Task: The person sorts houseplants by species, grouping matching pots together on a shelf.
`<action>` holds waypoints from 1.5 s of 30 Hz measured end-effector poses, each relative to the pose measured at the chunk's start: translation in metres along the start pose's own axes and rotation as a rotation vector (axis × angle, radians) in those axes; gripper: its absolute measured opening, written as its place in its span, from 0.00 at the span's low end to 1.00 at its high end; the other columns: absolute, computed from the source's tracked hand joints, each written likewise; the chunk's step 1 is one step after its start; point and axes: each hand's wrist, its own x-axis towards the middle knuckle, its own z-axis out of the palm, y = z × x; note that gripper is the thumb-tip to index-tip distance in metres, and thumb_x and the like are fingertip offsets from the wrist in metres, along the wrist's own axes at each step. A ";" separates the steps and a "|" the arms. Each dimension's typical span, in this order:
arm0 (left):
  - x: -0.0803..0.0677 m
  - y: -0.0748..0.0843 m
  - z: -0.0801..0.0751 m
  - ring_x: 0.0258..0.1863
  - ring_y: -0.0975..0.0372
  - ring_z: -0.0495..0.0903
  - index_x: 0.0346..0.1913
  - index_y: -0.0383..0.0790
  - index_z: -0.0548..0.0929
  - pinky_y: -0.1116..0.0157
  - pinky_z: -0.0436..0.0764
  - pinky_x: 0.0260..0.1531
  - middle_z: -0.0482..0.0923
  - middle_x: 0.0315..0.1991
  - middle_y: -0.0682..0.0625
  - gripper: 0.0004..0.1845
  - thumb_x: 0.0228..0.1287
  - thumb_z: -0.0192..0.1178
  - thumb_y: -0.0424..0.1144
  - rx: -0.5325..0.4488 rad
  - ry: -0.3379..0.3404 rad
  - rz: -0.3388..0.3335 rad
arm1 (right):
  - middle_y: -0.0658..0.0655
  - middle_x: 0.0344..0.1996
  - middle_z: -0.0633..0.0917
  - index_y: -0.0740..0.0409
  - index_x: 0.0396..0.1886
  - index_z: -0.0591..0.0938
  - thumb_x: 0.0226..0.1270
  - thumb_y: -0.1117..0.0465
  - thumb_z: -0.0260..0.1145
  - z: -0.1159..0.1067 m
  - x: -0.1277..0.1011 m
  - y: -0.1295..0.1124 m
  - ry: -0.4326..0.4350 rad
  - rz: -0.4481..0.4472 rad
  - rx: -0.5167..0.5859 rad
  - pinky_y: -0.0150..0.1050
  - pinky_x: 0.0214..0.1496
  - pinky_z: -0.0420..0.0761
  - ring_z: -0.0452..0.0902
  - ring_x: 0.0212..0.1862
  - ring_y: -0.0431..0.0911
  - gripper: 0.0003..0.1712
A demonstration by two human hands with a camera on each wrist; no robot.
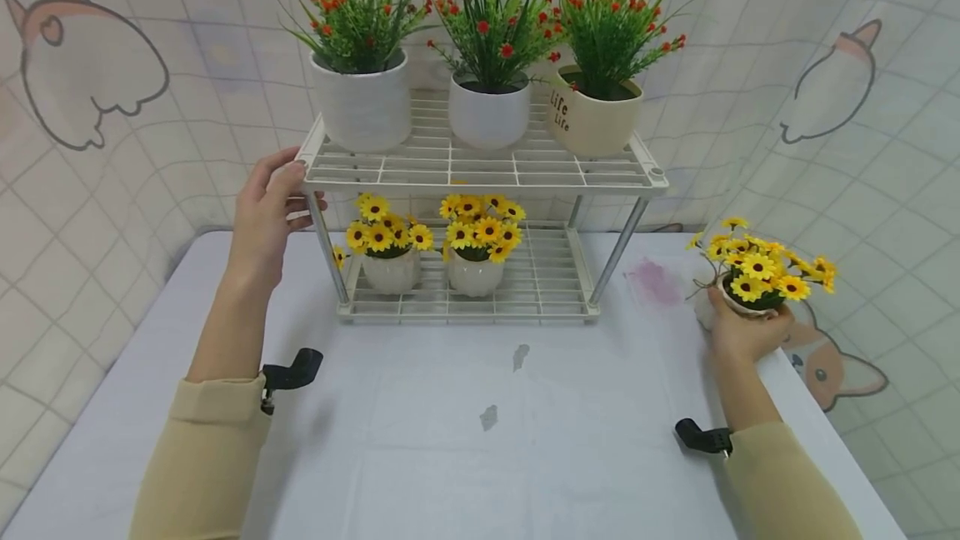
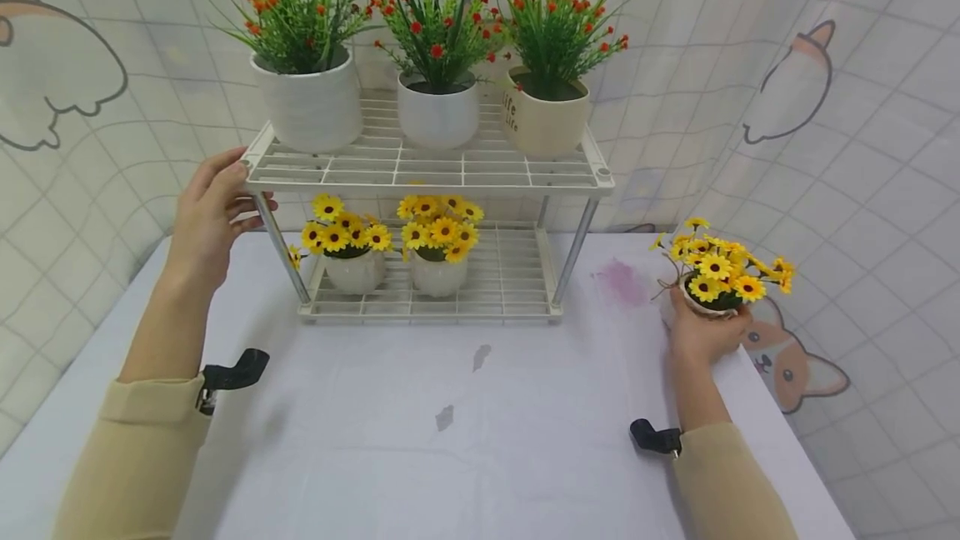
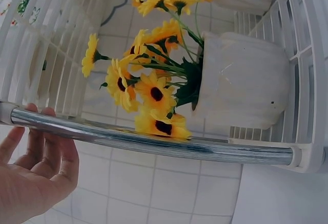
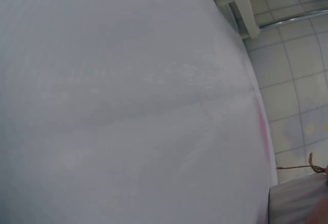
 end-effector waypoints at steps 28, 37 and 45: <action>0.001 -0.002 0.000 0.44 0.59 0.80 0.75 0.51 0.69 0.62 0.74 0.48 0.79 0.44 0.51 0.25 0.82 0.48 0.52 0.057 -0.010 0.005 | 0.59 0.79 0.53 0.50 0.82 0.49 0.56 0.47 0.82 -0.023 -0.092 -0.012 -0.277 -0.096 -0.013 0.37 0.75 0.58 0.48 0.79 0.47 0.65; 0.001 -0.004 -0.001 0.44 0.59 0.80 0.75 0.50 0.68 0.61 0.74 0.48 0.80 0.44 0.52 0.25 0.82 0.47 0.52 0.062 -0.014 0.005 | 0.56 0.77 0.57 0.48 0.82 0.50 0.56 0.44 0.81 -0.024 -0.132 -0.015 -0.371 -0.156 -0.062 0.43 0.73 0.64 0.53 0.74 0.48 0.64; 0.000 -0.001 0.001 0.44 0.58 0.80 0.73 0.52 0.71 0.62 0.74 0.47 0.80 0.43 0.51 0.24 0.81 0.49 0.53 0.043 -0.004 0.015 | 0.53 0.71 0.64 0.46 0.79 0.56 0.58 0.59 0.82 -0.020 -0.165 -0.014 -0.495 -0.281 0.057 0.27 0.59 0.73 0.61 0.70 0.47 0.56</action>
